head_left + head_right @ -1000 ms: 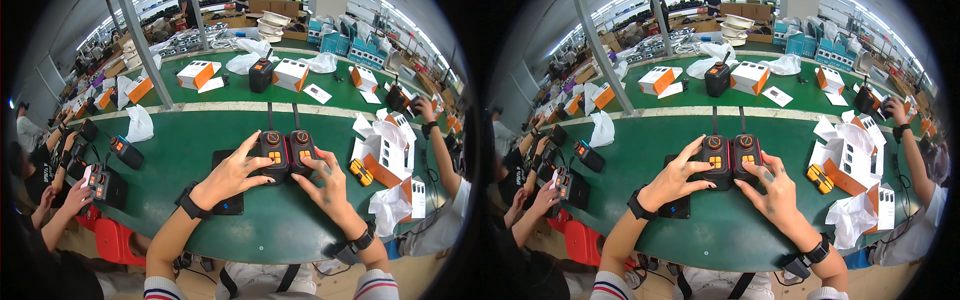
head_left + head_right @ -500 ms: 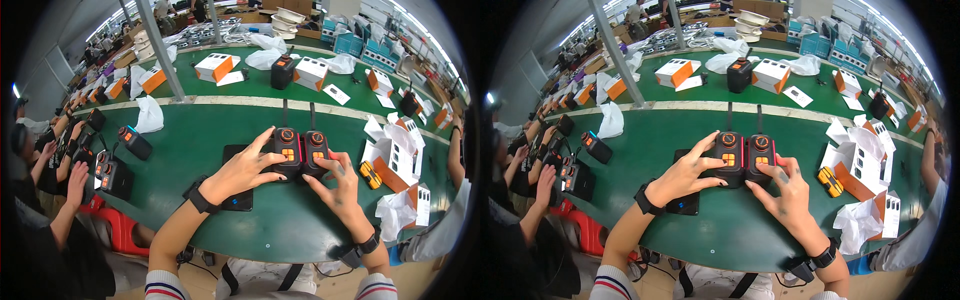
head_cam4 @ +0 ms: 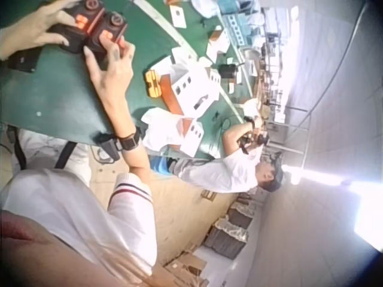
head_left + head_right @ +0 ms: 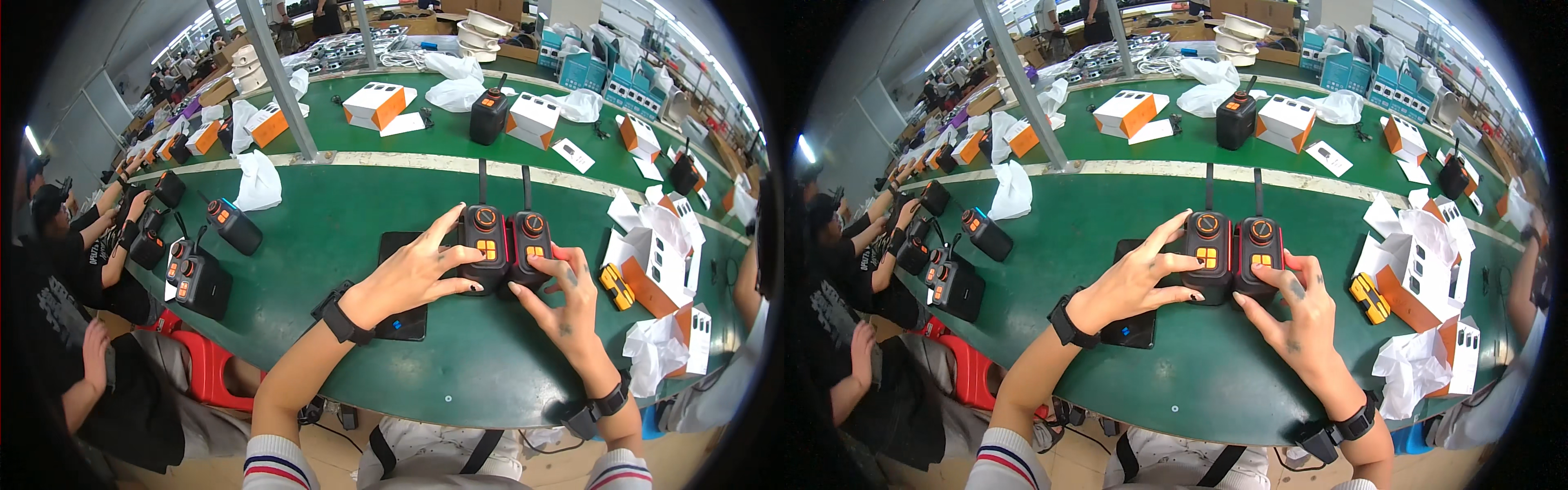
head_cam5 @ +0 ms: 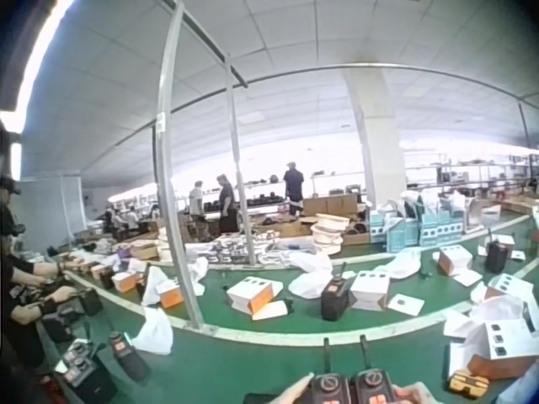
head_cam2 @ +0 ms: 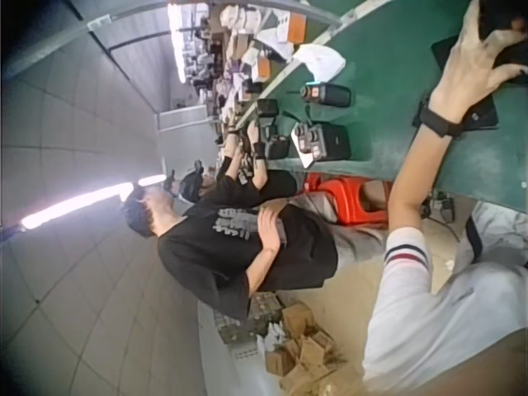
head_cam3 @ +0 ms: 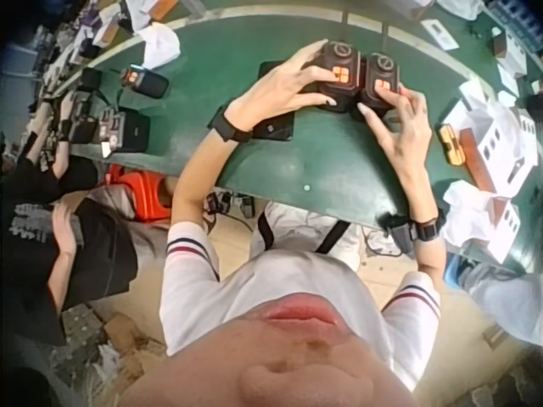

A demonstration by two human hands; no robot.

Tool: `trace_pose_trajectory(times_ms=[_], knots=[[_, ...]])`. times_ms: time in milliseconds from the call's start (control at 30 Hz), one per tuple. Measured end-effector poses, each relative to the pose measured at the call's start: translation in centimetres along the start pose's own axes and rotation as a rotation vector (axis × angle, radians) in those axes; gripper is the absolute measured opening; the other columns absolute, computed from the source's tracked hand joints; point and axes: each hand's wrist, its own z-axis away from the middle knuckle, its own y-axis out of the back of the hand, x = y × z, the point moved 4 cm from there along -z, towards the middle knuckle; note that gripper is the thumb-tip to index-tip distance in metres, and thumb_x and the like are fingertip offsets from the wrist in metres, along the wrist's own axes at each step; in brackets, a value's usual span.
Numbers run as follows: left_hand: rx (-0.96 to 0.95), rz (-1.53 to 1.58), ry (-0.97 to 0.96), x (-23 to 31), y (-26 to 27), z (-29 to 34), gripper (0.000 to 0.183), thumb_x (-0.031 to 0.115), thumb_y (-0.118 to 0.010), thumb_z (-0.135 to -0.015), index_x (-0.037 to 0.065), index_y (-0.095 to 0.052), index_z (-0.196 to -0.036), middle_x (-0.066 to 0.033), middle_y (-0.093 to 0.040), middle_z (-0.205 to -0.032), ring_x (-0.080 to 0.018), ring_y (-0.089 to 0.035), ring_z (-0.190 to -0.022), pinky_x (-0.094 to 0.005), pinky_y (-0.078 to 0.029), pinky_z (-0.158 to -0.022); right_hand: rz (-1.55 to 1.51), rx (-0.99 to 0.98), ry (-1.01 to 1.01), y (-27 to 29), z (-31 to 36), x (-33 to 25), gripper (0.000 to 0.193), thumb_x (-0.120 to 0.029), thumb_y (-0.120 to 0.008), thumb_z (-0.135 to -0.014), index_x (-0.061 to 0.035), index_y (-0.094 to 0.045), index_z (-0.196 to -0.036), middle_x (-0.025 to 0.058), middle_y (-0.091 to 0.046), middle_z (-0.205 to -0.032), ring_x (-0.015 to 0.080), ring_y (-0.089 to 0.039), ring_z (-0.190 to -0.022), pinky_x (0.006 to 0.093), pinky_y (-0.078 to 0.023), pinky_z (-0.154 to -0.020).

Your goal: Checking and assembling handheld electronic walkie-talkie devices on a production line.

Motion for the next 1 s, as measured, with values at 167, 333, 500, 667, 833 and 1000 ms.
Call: trace_pose_trajectory(times_ms=[167, 333, 500, 667, 833, 1000], knots=[[-0.003, -0.005, -0.015, -0.18, -0.05, 0.04, 0.051, 0.024, -0.078, -0.075, 0.021, -0.048, -0.116, -0.0233, -0.025, -0.148, -0.0450, -0.048, -0.120, -0.0472, -0.049, -0.093, 0.002, 0.021, 0.027, -0.12, 0.05, 0.16, 0.037, -0.021, -0.083, -0.067, -0.0048, -0.067, -0.097, 0.0162, -0.057, -0.099, 0.0262, -0.064, -0.075, 0.0330, -0.054, -0.063], [-0.012, 0.011, -0.009, -0.29, -0.03, 0.09, 0.052, 0.023, -0.078, -0.074, 0.021, -0.048, -0.117, -0.0233, -0.025, -0.148, -0.0450, -0.048, -0.121, -0.0476, -0.049, -0.093, 0.027, 0.015, 0.022, -0.20, 0.01, 0.15, 0.036, -0.022, -0.083, -0.067, -0.0062, -0.067, -0.096, 0.0162, -0.057, -0.100, 0.0259, -0.064, -0.074, 0.0323, -0.054, -0.061], [0.006, 0.016, -0.038, -0.17, 0.55, 0.00, 0.040, 0.033, -0.070, -0.082, 0.021, -0.050, -0.114, -0.0274, -0.029, -0.142, -0.0471, -0.048, -0.118, -0.0477, -0.051, -0.088, 0.008, 0.006, 0.015, -0.44, -0.12, -0.16, 0.035, -0.021, -0.082, -0.068, -0.0069, -0.067, -0.096, 0.0152, -0.055, -0.100, 0.0247, -0.063, -0.073, 0.0315, -0.053, -0.059], [-0.013, 0.013, -0.019, -0.04, 0.44, -0.07, 0.041, 0.033, -0.070, -0.081, 0.020, -0.050, -0.114, -0.0264, -0.028, -0.142, -0.0469, -0.048, -0.118, -0.0478, -0.051, -0.089, 0.005, 0.015, 0.020, -0.32, -0.06, 0.00, 0.035, -0.022, -0.082, -0.068, -0.0065, -0.067, -0.096, 0.0145, -0.055, -0.099, 0.0239, -0.063, -0.073, 0.0314, -0.052, -0.058], [-0.010, 0.028, -0.022, -0.15, 0.60, 0.02, 0.041, 0.032, -0.071, -0.081, 0.020, -0.050, -0.114, -0.0262, -0.029, -0.142, -0.0475, -0.047, -0.118, -0.0482, -0.050, -0.090, 0.007, 0.007, 0.015, -0.51, -0.11, -0.11, 0.035, -0.022, -0.082, -0.068, -0.0068, -0.067, -0.096, 0.0142, -0.054, -0.100, 0.0230, -0.062, -0.073, 0.0315, -0.052, -0.059], [-0.014, 0.038, -0.002, -0.23, 0.72, 0.03, 0.040, 0.031, -0.071, -0.081, 0.019, -0.050, -0.113, -0.0263, -0.029, -0.142, -0.0473, -0.047, -0.119, -0.0485, -0.050, -0.091, 0.018, -0.001, 0.018, -0.59, -0.07, -0.08, 0.036, -0.022, -0.082, -0.068, -0.0073, -0.067, -0.097, 0.0143, -0.054, -0.101, 0.0226, -0.061, -0.072, 0.0317, -0.052, -0.059]])
